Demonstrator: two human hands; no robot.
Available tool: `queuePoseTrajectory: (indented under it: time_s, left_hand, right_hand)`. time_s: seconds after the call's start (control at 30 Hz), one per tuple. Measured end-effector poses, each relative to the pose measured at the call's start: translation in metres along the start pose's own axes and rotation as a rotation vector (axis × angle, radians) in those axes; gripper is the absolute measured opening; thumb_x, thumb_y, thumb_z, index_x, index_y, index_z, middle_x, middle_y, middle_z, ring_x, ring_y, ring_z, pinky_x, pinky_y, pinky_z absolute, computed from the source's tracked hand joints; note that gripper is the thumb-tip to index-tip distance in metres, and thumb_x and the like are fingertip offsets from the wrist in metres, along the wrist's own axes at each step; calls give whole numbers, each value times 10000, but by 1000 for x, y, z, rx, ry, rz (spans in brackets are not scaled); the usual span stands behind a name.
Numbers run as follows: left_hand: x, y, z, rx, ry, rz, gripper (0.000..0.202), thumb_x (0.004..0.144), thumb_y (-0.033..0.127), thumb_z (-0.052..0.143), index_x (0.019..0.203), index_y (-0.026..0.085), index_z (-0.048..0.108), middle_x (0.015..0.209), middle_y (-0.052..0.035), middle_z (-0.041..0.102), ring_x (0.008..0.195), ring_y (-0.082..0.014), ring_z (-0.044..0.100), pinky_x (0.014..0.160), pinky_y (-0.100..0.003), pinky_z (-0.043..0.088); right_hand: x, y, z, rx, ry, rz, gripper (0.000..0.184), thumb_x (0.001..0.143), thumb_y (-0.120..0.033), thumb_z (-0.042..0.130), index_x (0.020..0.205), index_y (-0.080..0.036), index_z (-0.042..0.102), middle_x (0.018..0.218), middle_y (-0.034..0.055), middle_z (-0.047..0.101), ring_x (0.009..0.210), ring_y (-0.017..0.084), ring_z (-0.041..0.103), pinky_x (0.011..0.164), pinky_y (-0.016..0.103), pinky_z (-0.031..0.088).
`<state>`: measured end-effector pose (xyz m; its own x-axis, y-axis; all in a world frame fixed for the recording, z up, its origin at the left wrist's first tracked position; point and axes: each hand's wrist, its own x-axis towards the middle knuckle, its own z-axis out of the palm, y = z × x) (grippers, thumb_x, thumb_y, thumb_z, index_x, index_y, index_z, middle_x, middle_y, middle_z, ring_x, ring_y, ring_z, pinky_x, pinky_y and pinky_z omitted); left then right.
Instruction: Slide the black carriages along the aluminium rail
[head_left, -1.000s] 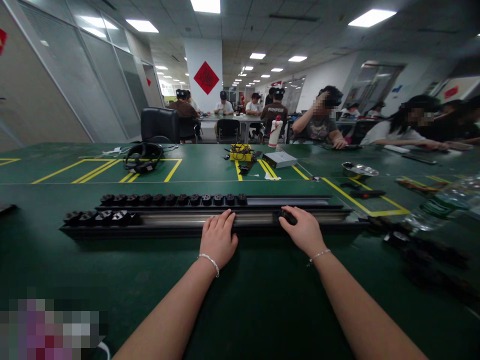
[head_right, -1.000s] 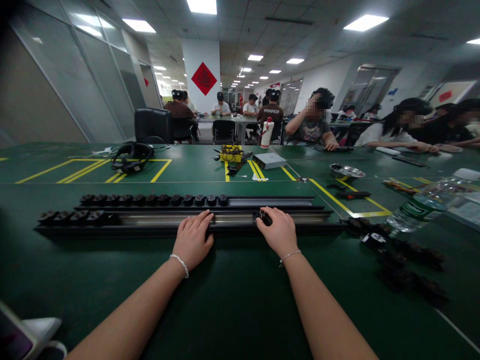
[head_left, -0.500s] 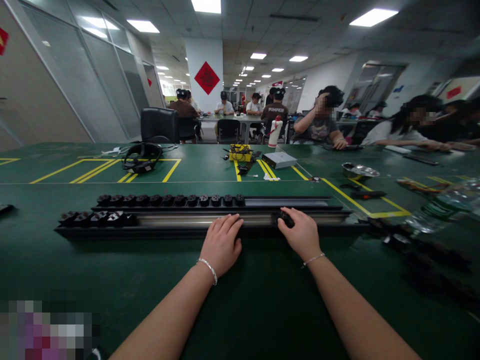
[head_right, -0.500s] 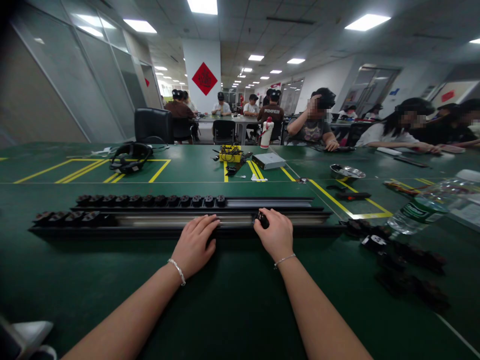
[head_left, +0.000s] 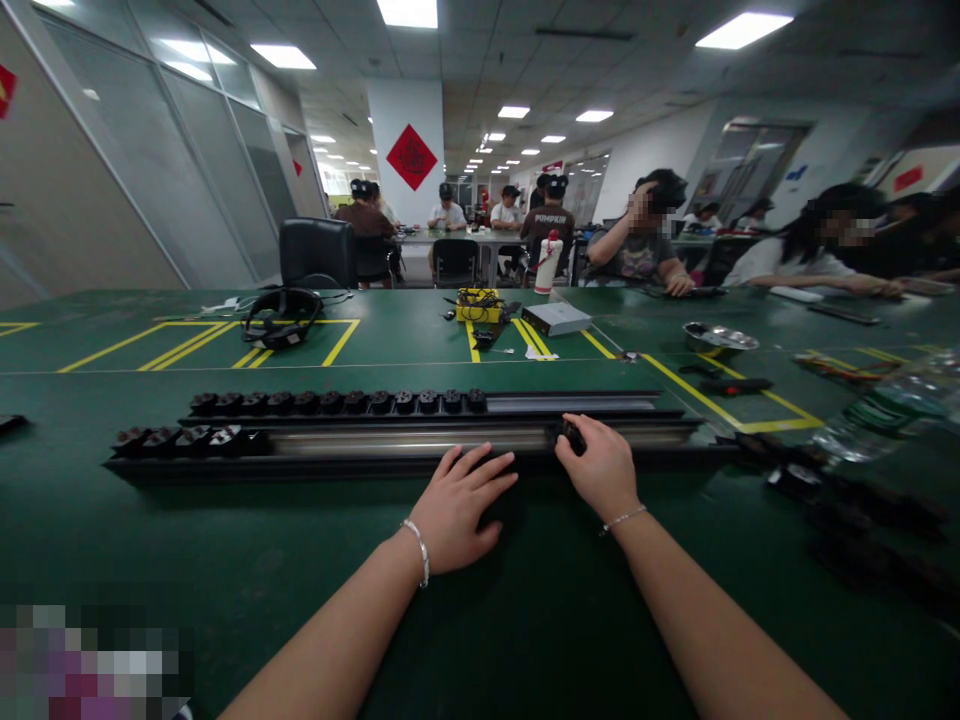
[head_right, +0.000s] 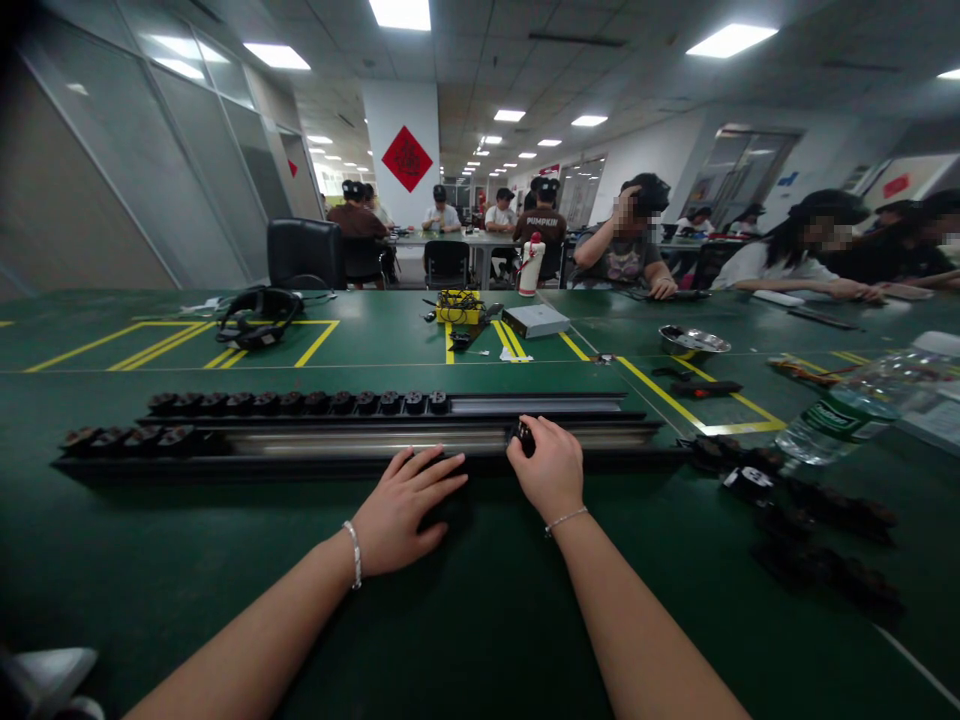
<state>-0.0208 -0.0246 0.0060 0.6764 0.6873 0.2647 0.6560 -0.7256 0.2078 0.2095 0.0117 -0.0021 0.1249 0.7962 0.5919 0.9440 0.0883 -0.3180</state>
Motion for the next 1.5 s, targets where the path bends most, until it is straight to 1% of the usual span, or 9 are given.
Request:
queuePoseTrajectory:
  time_s: [0.23, 0.37, 0.43, 0.63, 0.83, 1.0, 1.23, 1.4, 1.5]
  left_hand:
    - [0, 1, -5, -49, 37, -33, 547, 713, 265, 550, 1245, 327, 439, 1429, 47, 294, 1295, -220, 254, 1077, -465, 133]
    - [-1, -2, -5, -98, 59, -25, 467, 741, 237, 513, 1198, 328, 475, 1338, 65, 441, 1266, -179, 312, 1081, -442, 142]
    - [-1, -3, -5, -106, 89, -29, 440, 747, 215, 500, 1175, 317, 493, 1306, 58, 479, 1242, -168, 349, 1081, -430, 154]
    - [2, -4, 0, -42, 179, -76, 574, 726, 179, 506, 1280, 272, 394, 1312, 0, 470, 1201, -177, 381, 1029, -388, 275]
    - [2, -6, 5, 47, 216, -200, 555, 735, 202, 504, 1278, 253, 398, 1259, -14, 507, 1122, -204, 426, 991, -406, 306]
    - [3, -6, 4, 58, 211, -212, 558, 732, 208, 504, 1276, 263, 397, 1246, -18, 509, 1120, -213, 426, 989, -413, 300]
    - [2, -6, 2, 57, 171, -196, 596, 723, 238, 526, 1296, 257, 366, 1278, -19, 480, 1152, -208, 403, 1010, -405, 275]
    - [2, -5, 1, 71, 202, -210, 569, 726, 210, 509, 1279, 272, 394, 1295, -16, 470, 1175, -207, 393, 1015, -409, 280]
    - [2, -7, 0, 132, 257, -278, 493, 733, 203, 497, 1214, 309, 466, 1324, -12, 444, 1228, -233, 347, 1029, -460, 251]
  right_hand:
    - [0, -1, -3, 21, -3, -11, 359, 736, -299, 475, 1038, -161, 612, 1038, 98, 637, 1016, 232, 556, 898, 377, 399]
    - [1, 2, -2, 30, -7, -23, 361, 738, -303, 467, 1037, -158, 609, 1024, 96, 641, 999, 225, 564, 890, 370, 410]
    - [1, 3, -2, 29, -6, -30, 364, 740, -306, 466, 1039, -157, 607, 1027, 97, 640, 996, 224, 566, 889, 370, 413]
    - [1, 2, -4, 25, 4, -42, 354, 734, -298, 470, 1024, -155, 613, 1018, 97, 643, 983, 226, 572, 884, 375, 418]
    - [0, 2, -1, 41, 44, -36, 353, 718, -287, 475, 1012, -154, 617, 1005, 96, 647, 964, 226, 575, 879, 378, 420]
    - [0, 1, -2, 46, 52, -30, 347, 714, -280, 476, 1006, -161, 620, 1000, 92, 649, 962, 225, 576, 878, 378, 420]
    - [1, 2, -1, 34, 29, -22, 347, 714, -285, 476, 1003, -157, 620, 1004, 90, 647, 972, 220, 573, 887, 368, 415]
    - [1, 1, -2, 42, 20, -24, 352, 716, -286, 468, 1007, -156, 617, 1003, 92, 646, 974, 221, 572, 878, 366, 419]
    - [1, 1, -2, 46, 30, -23, 353, 716, -287, 467, 1007, -155, 618, 1000, 96, 646, 973, 227, 571, 877, 373, 420]
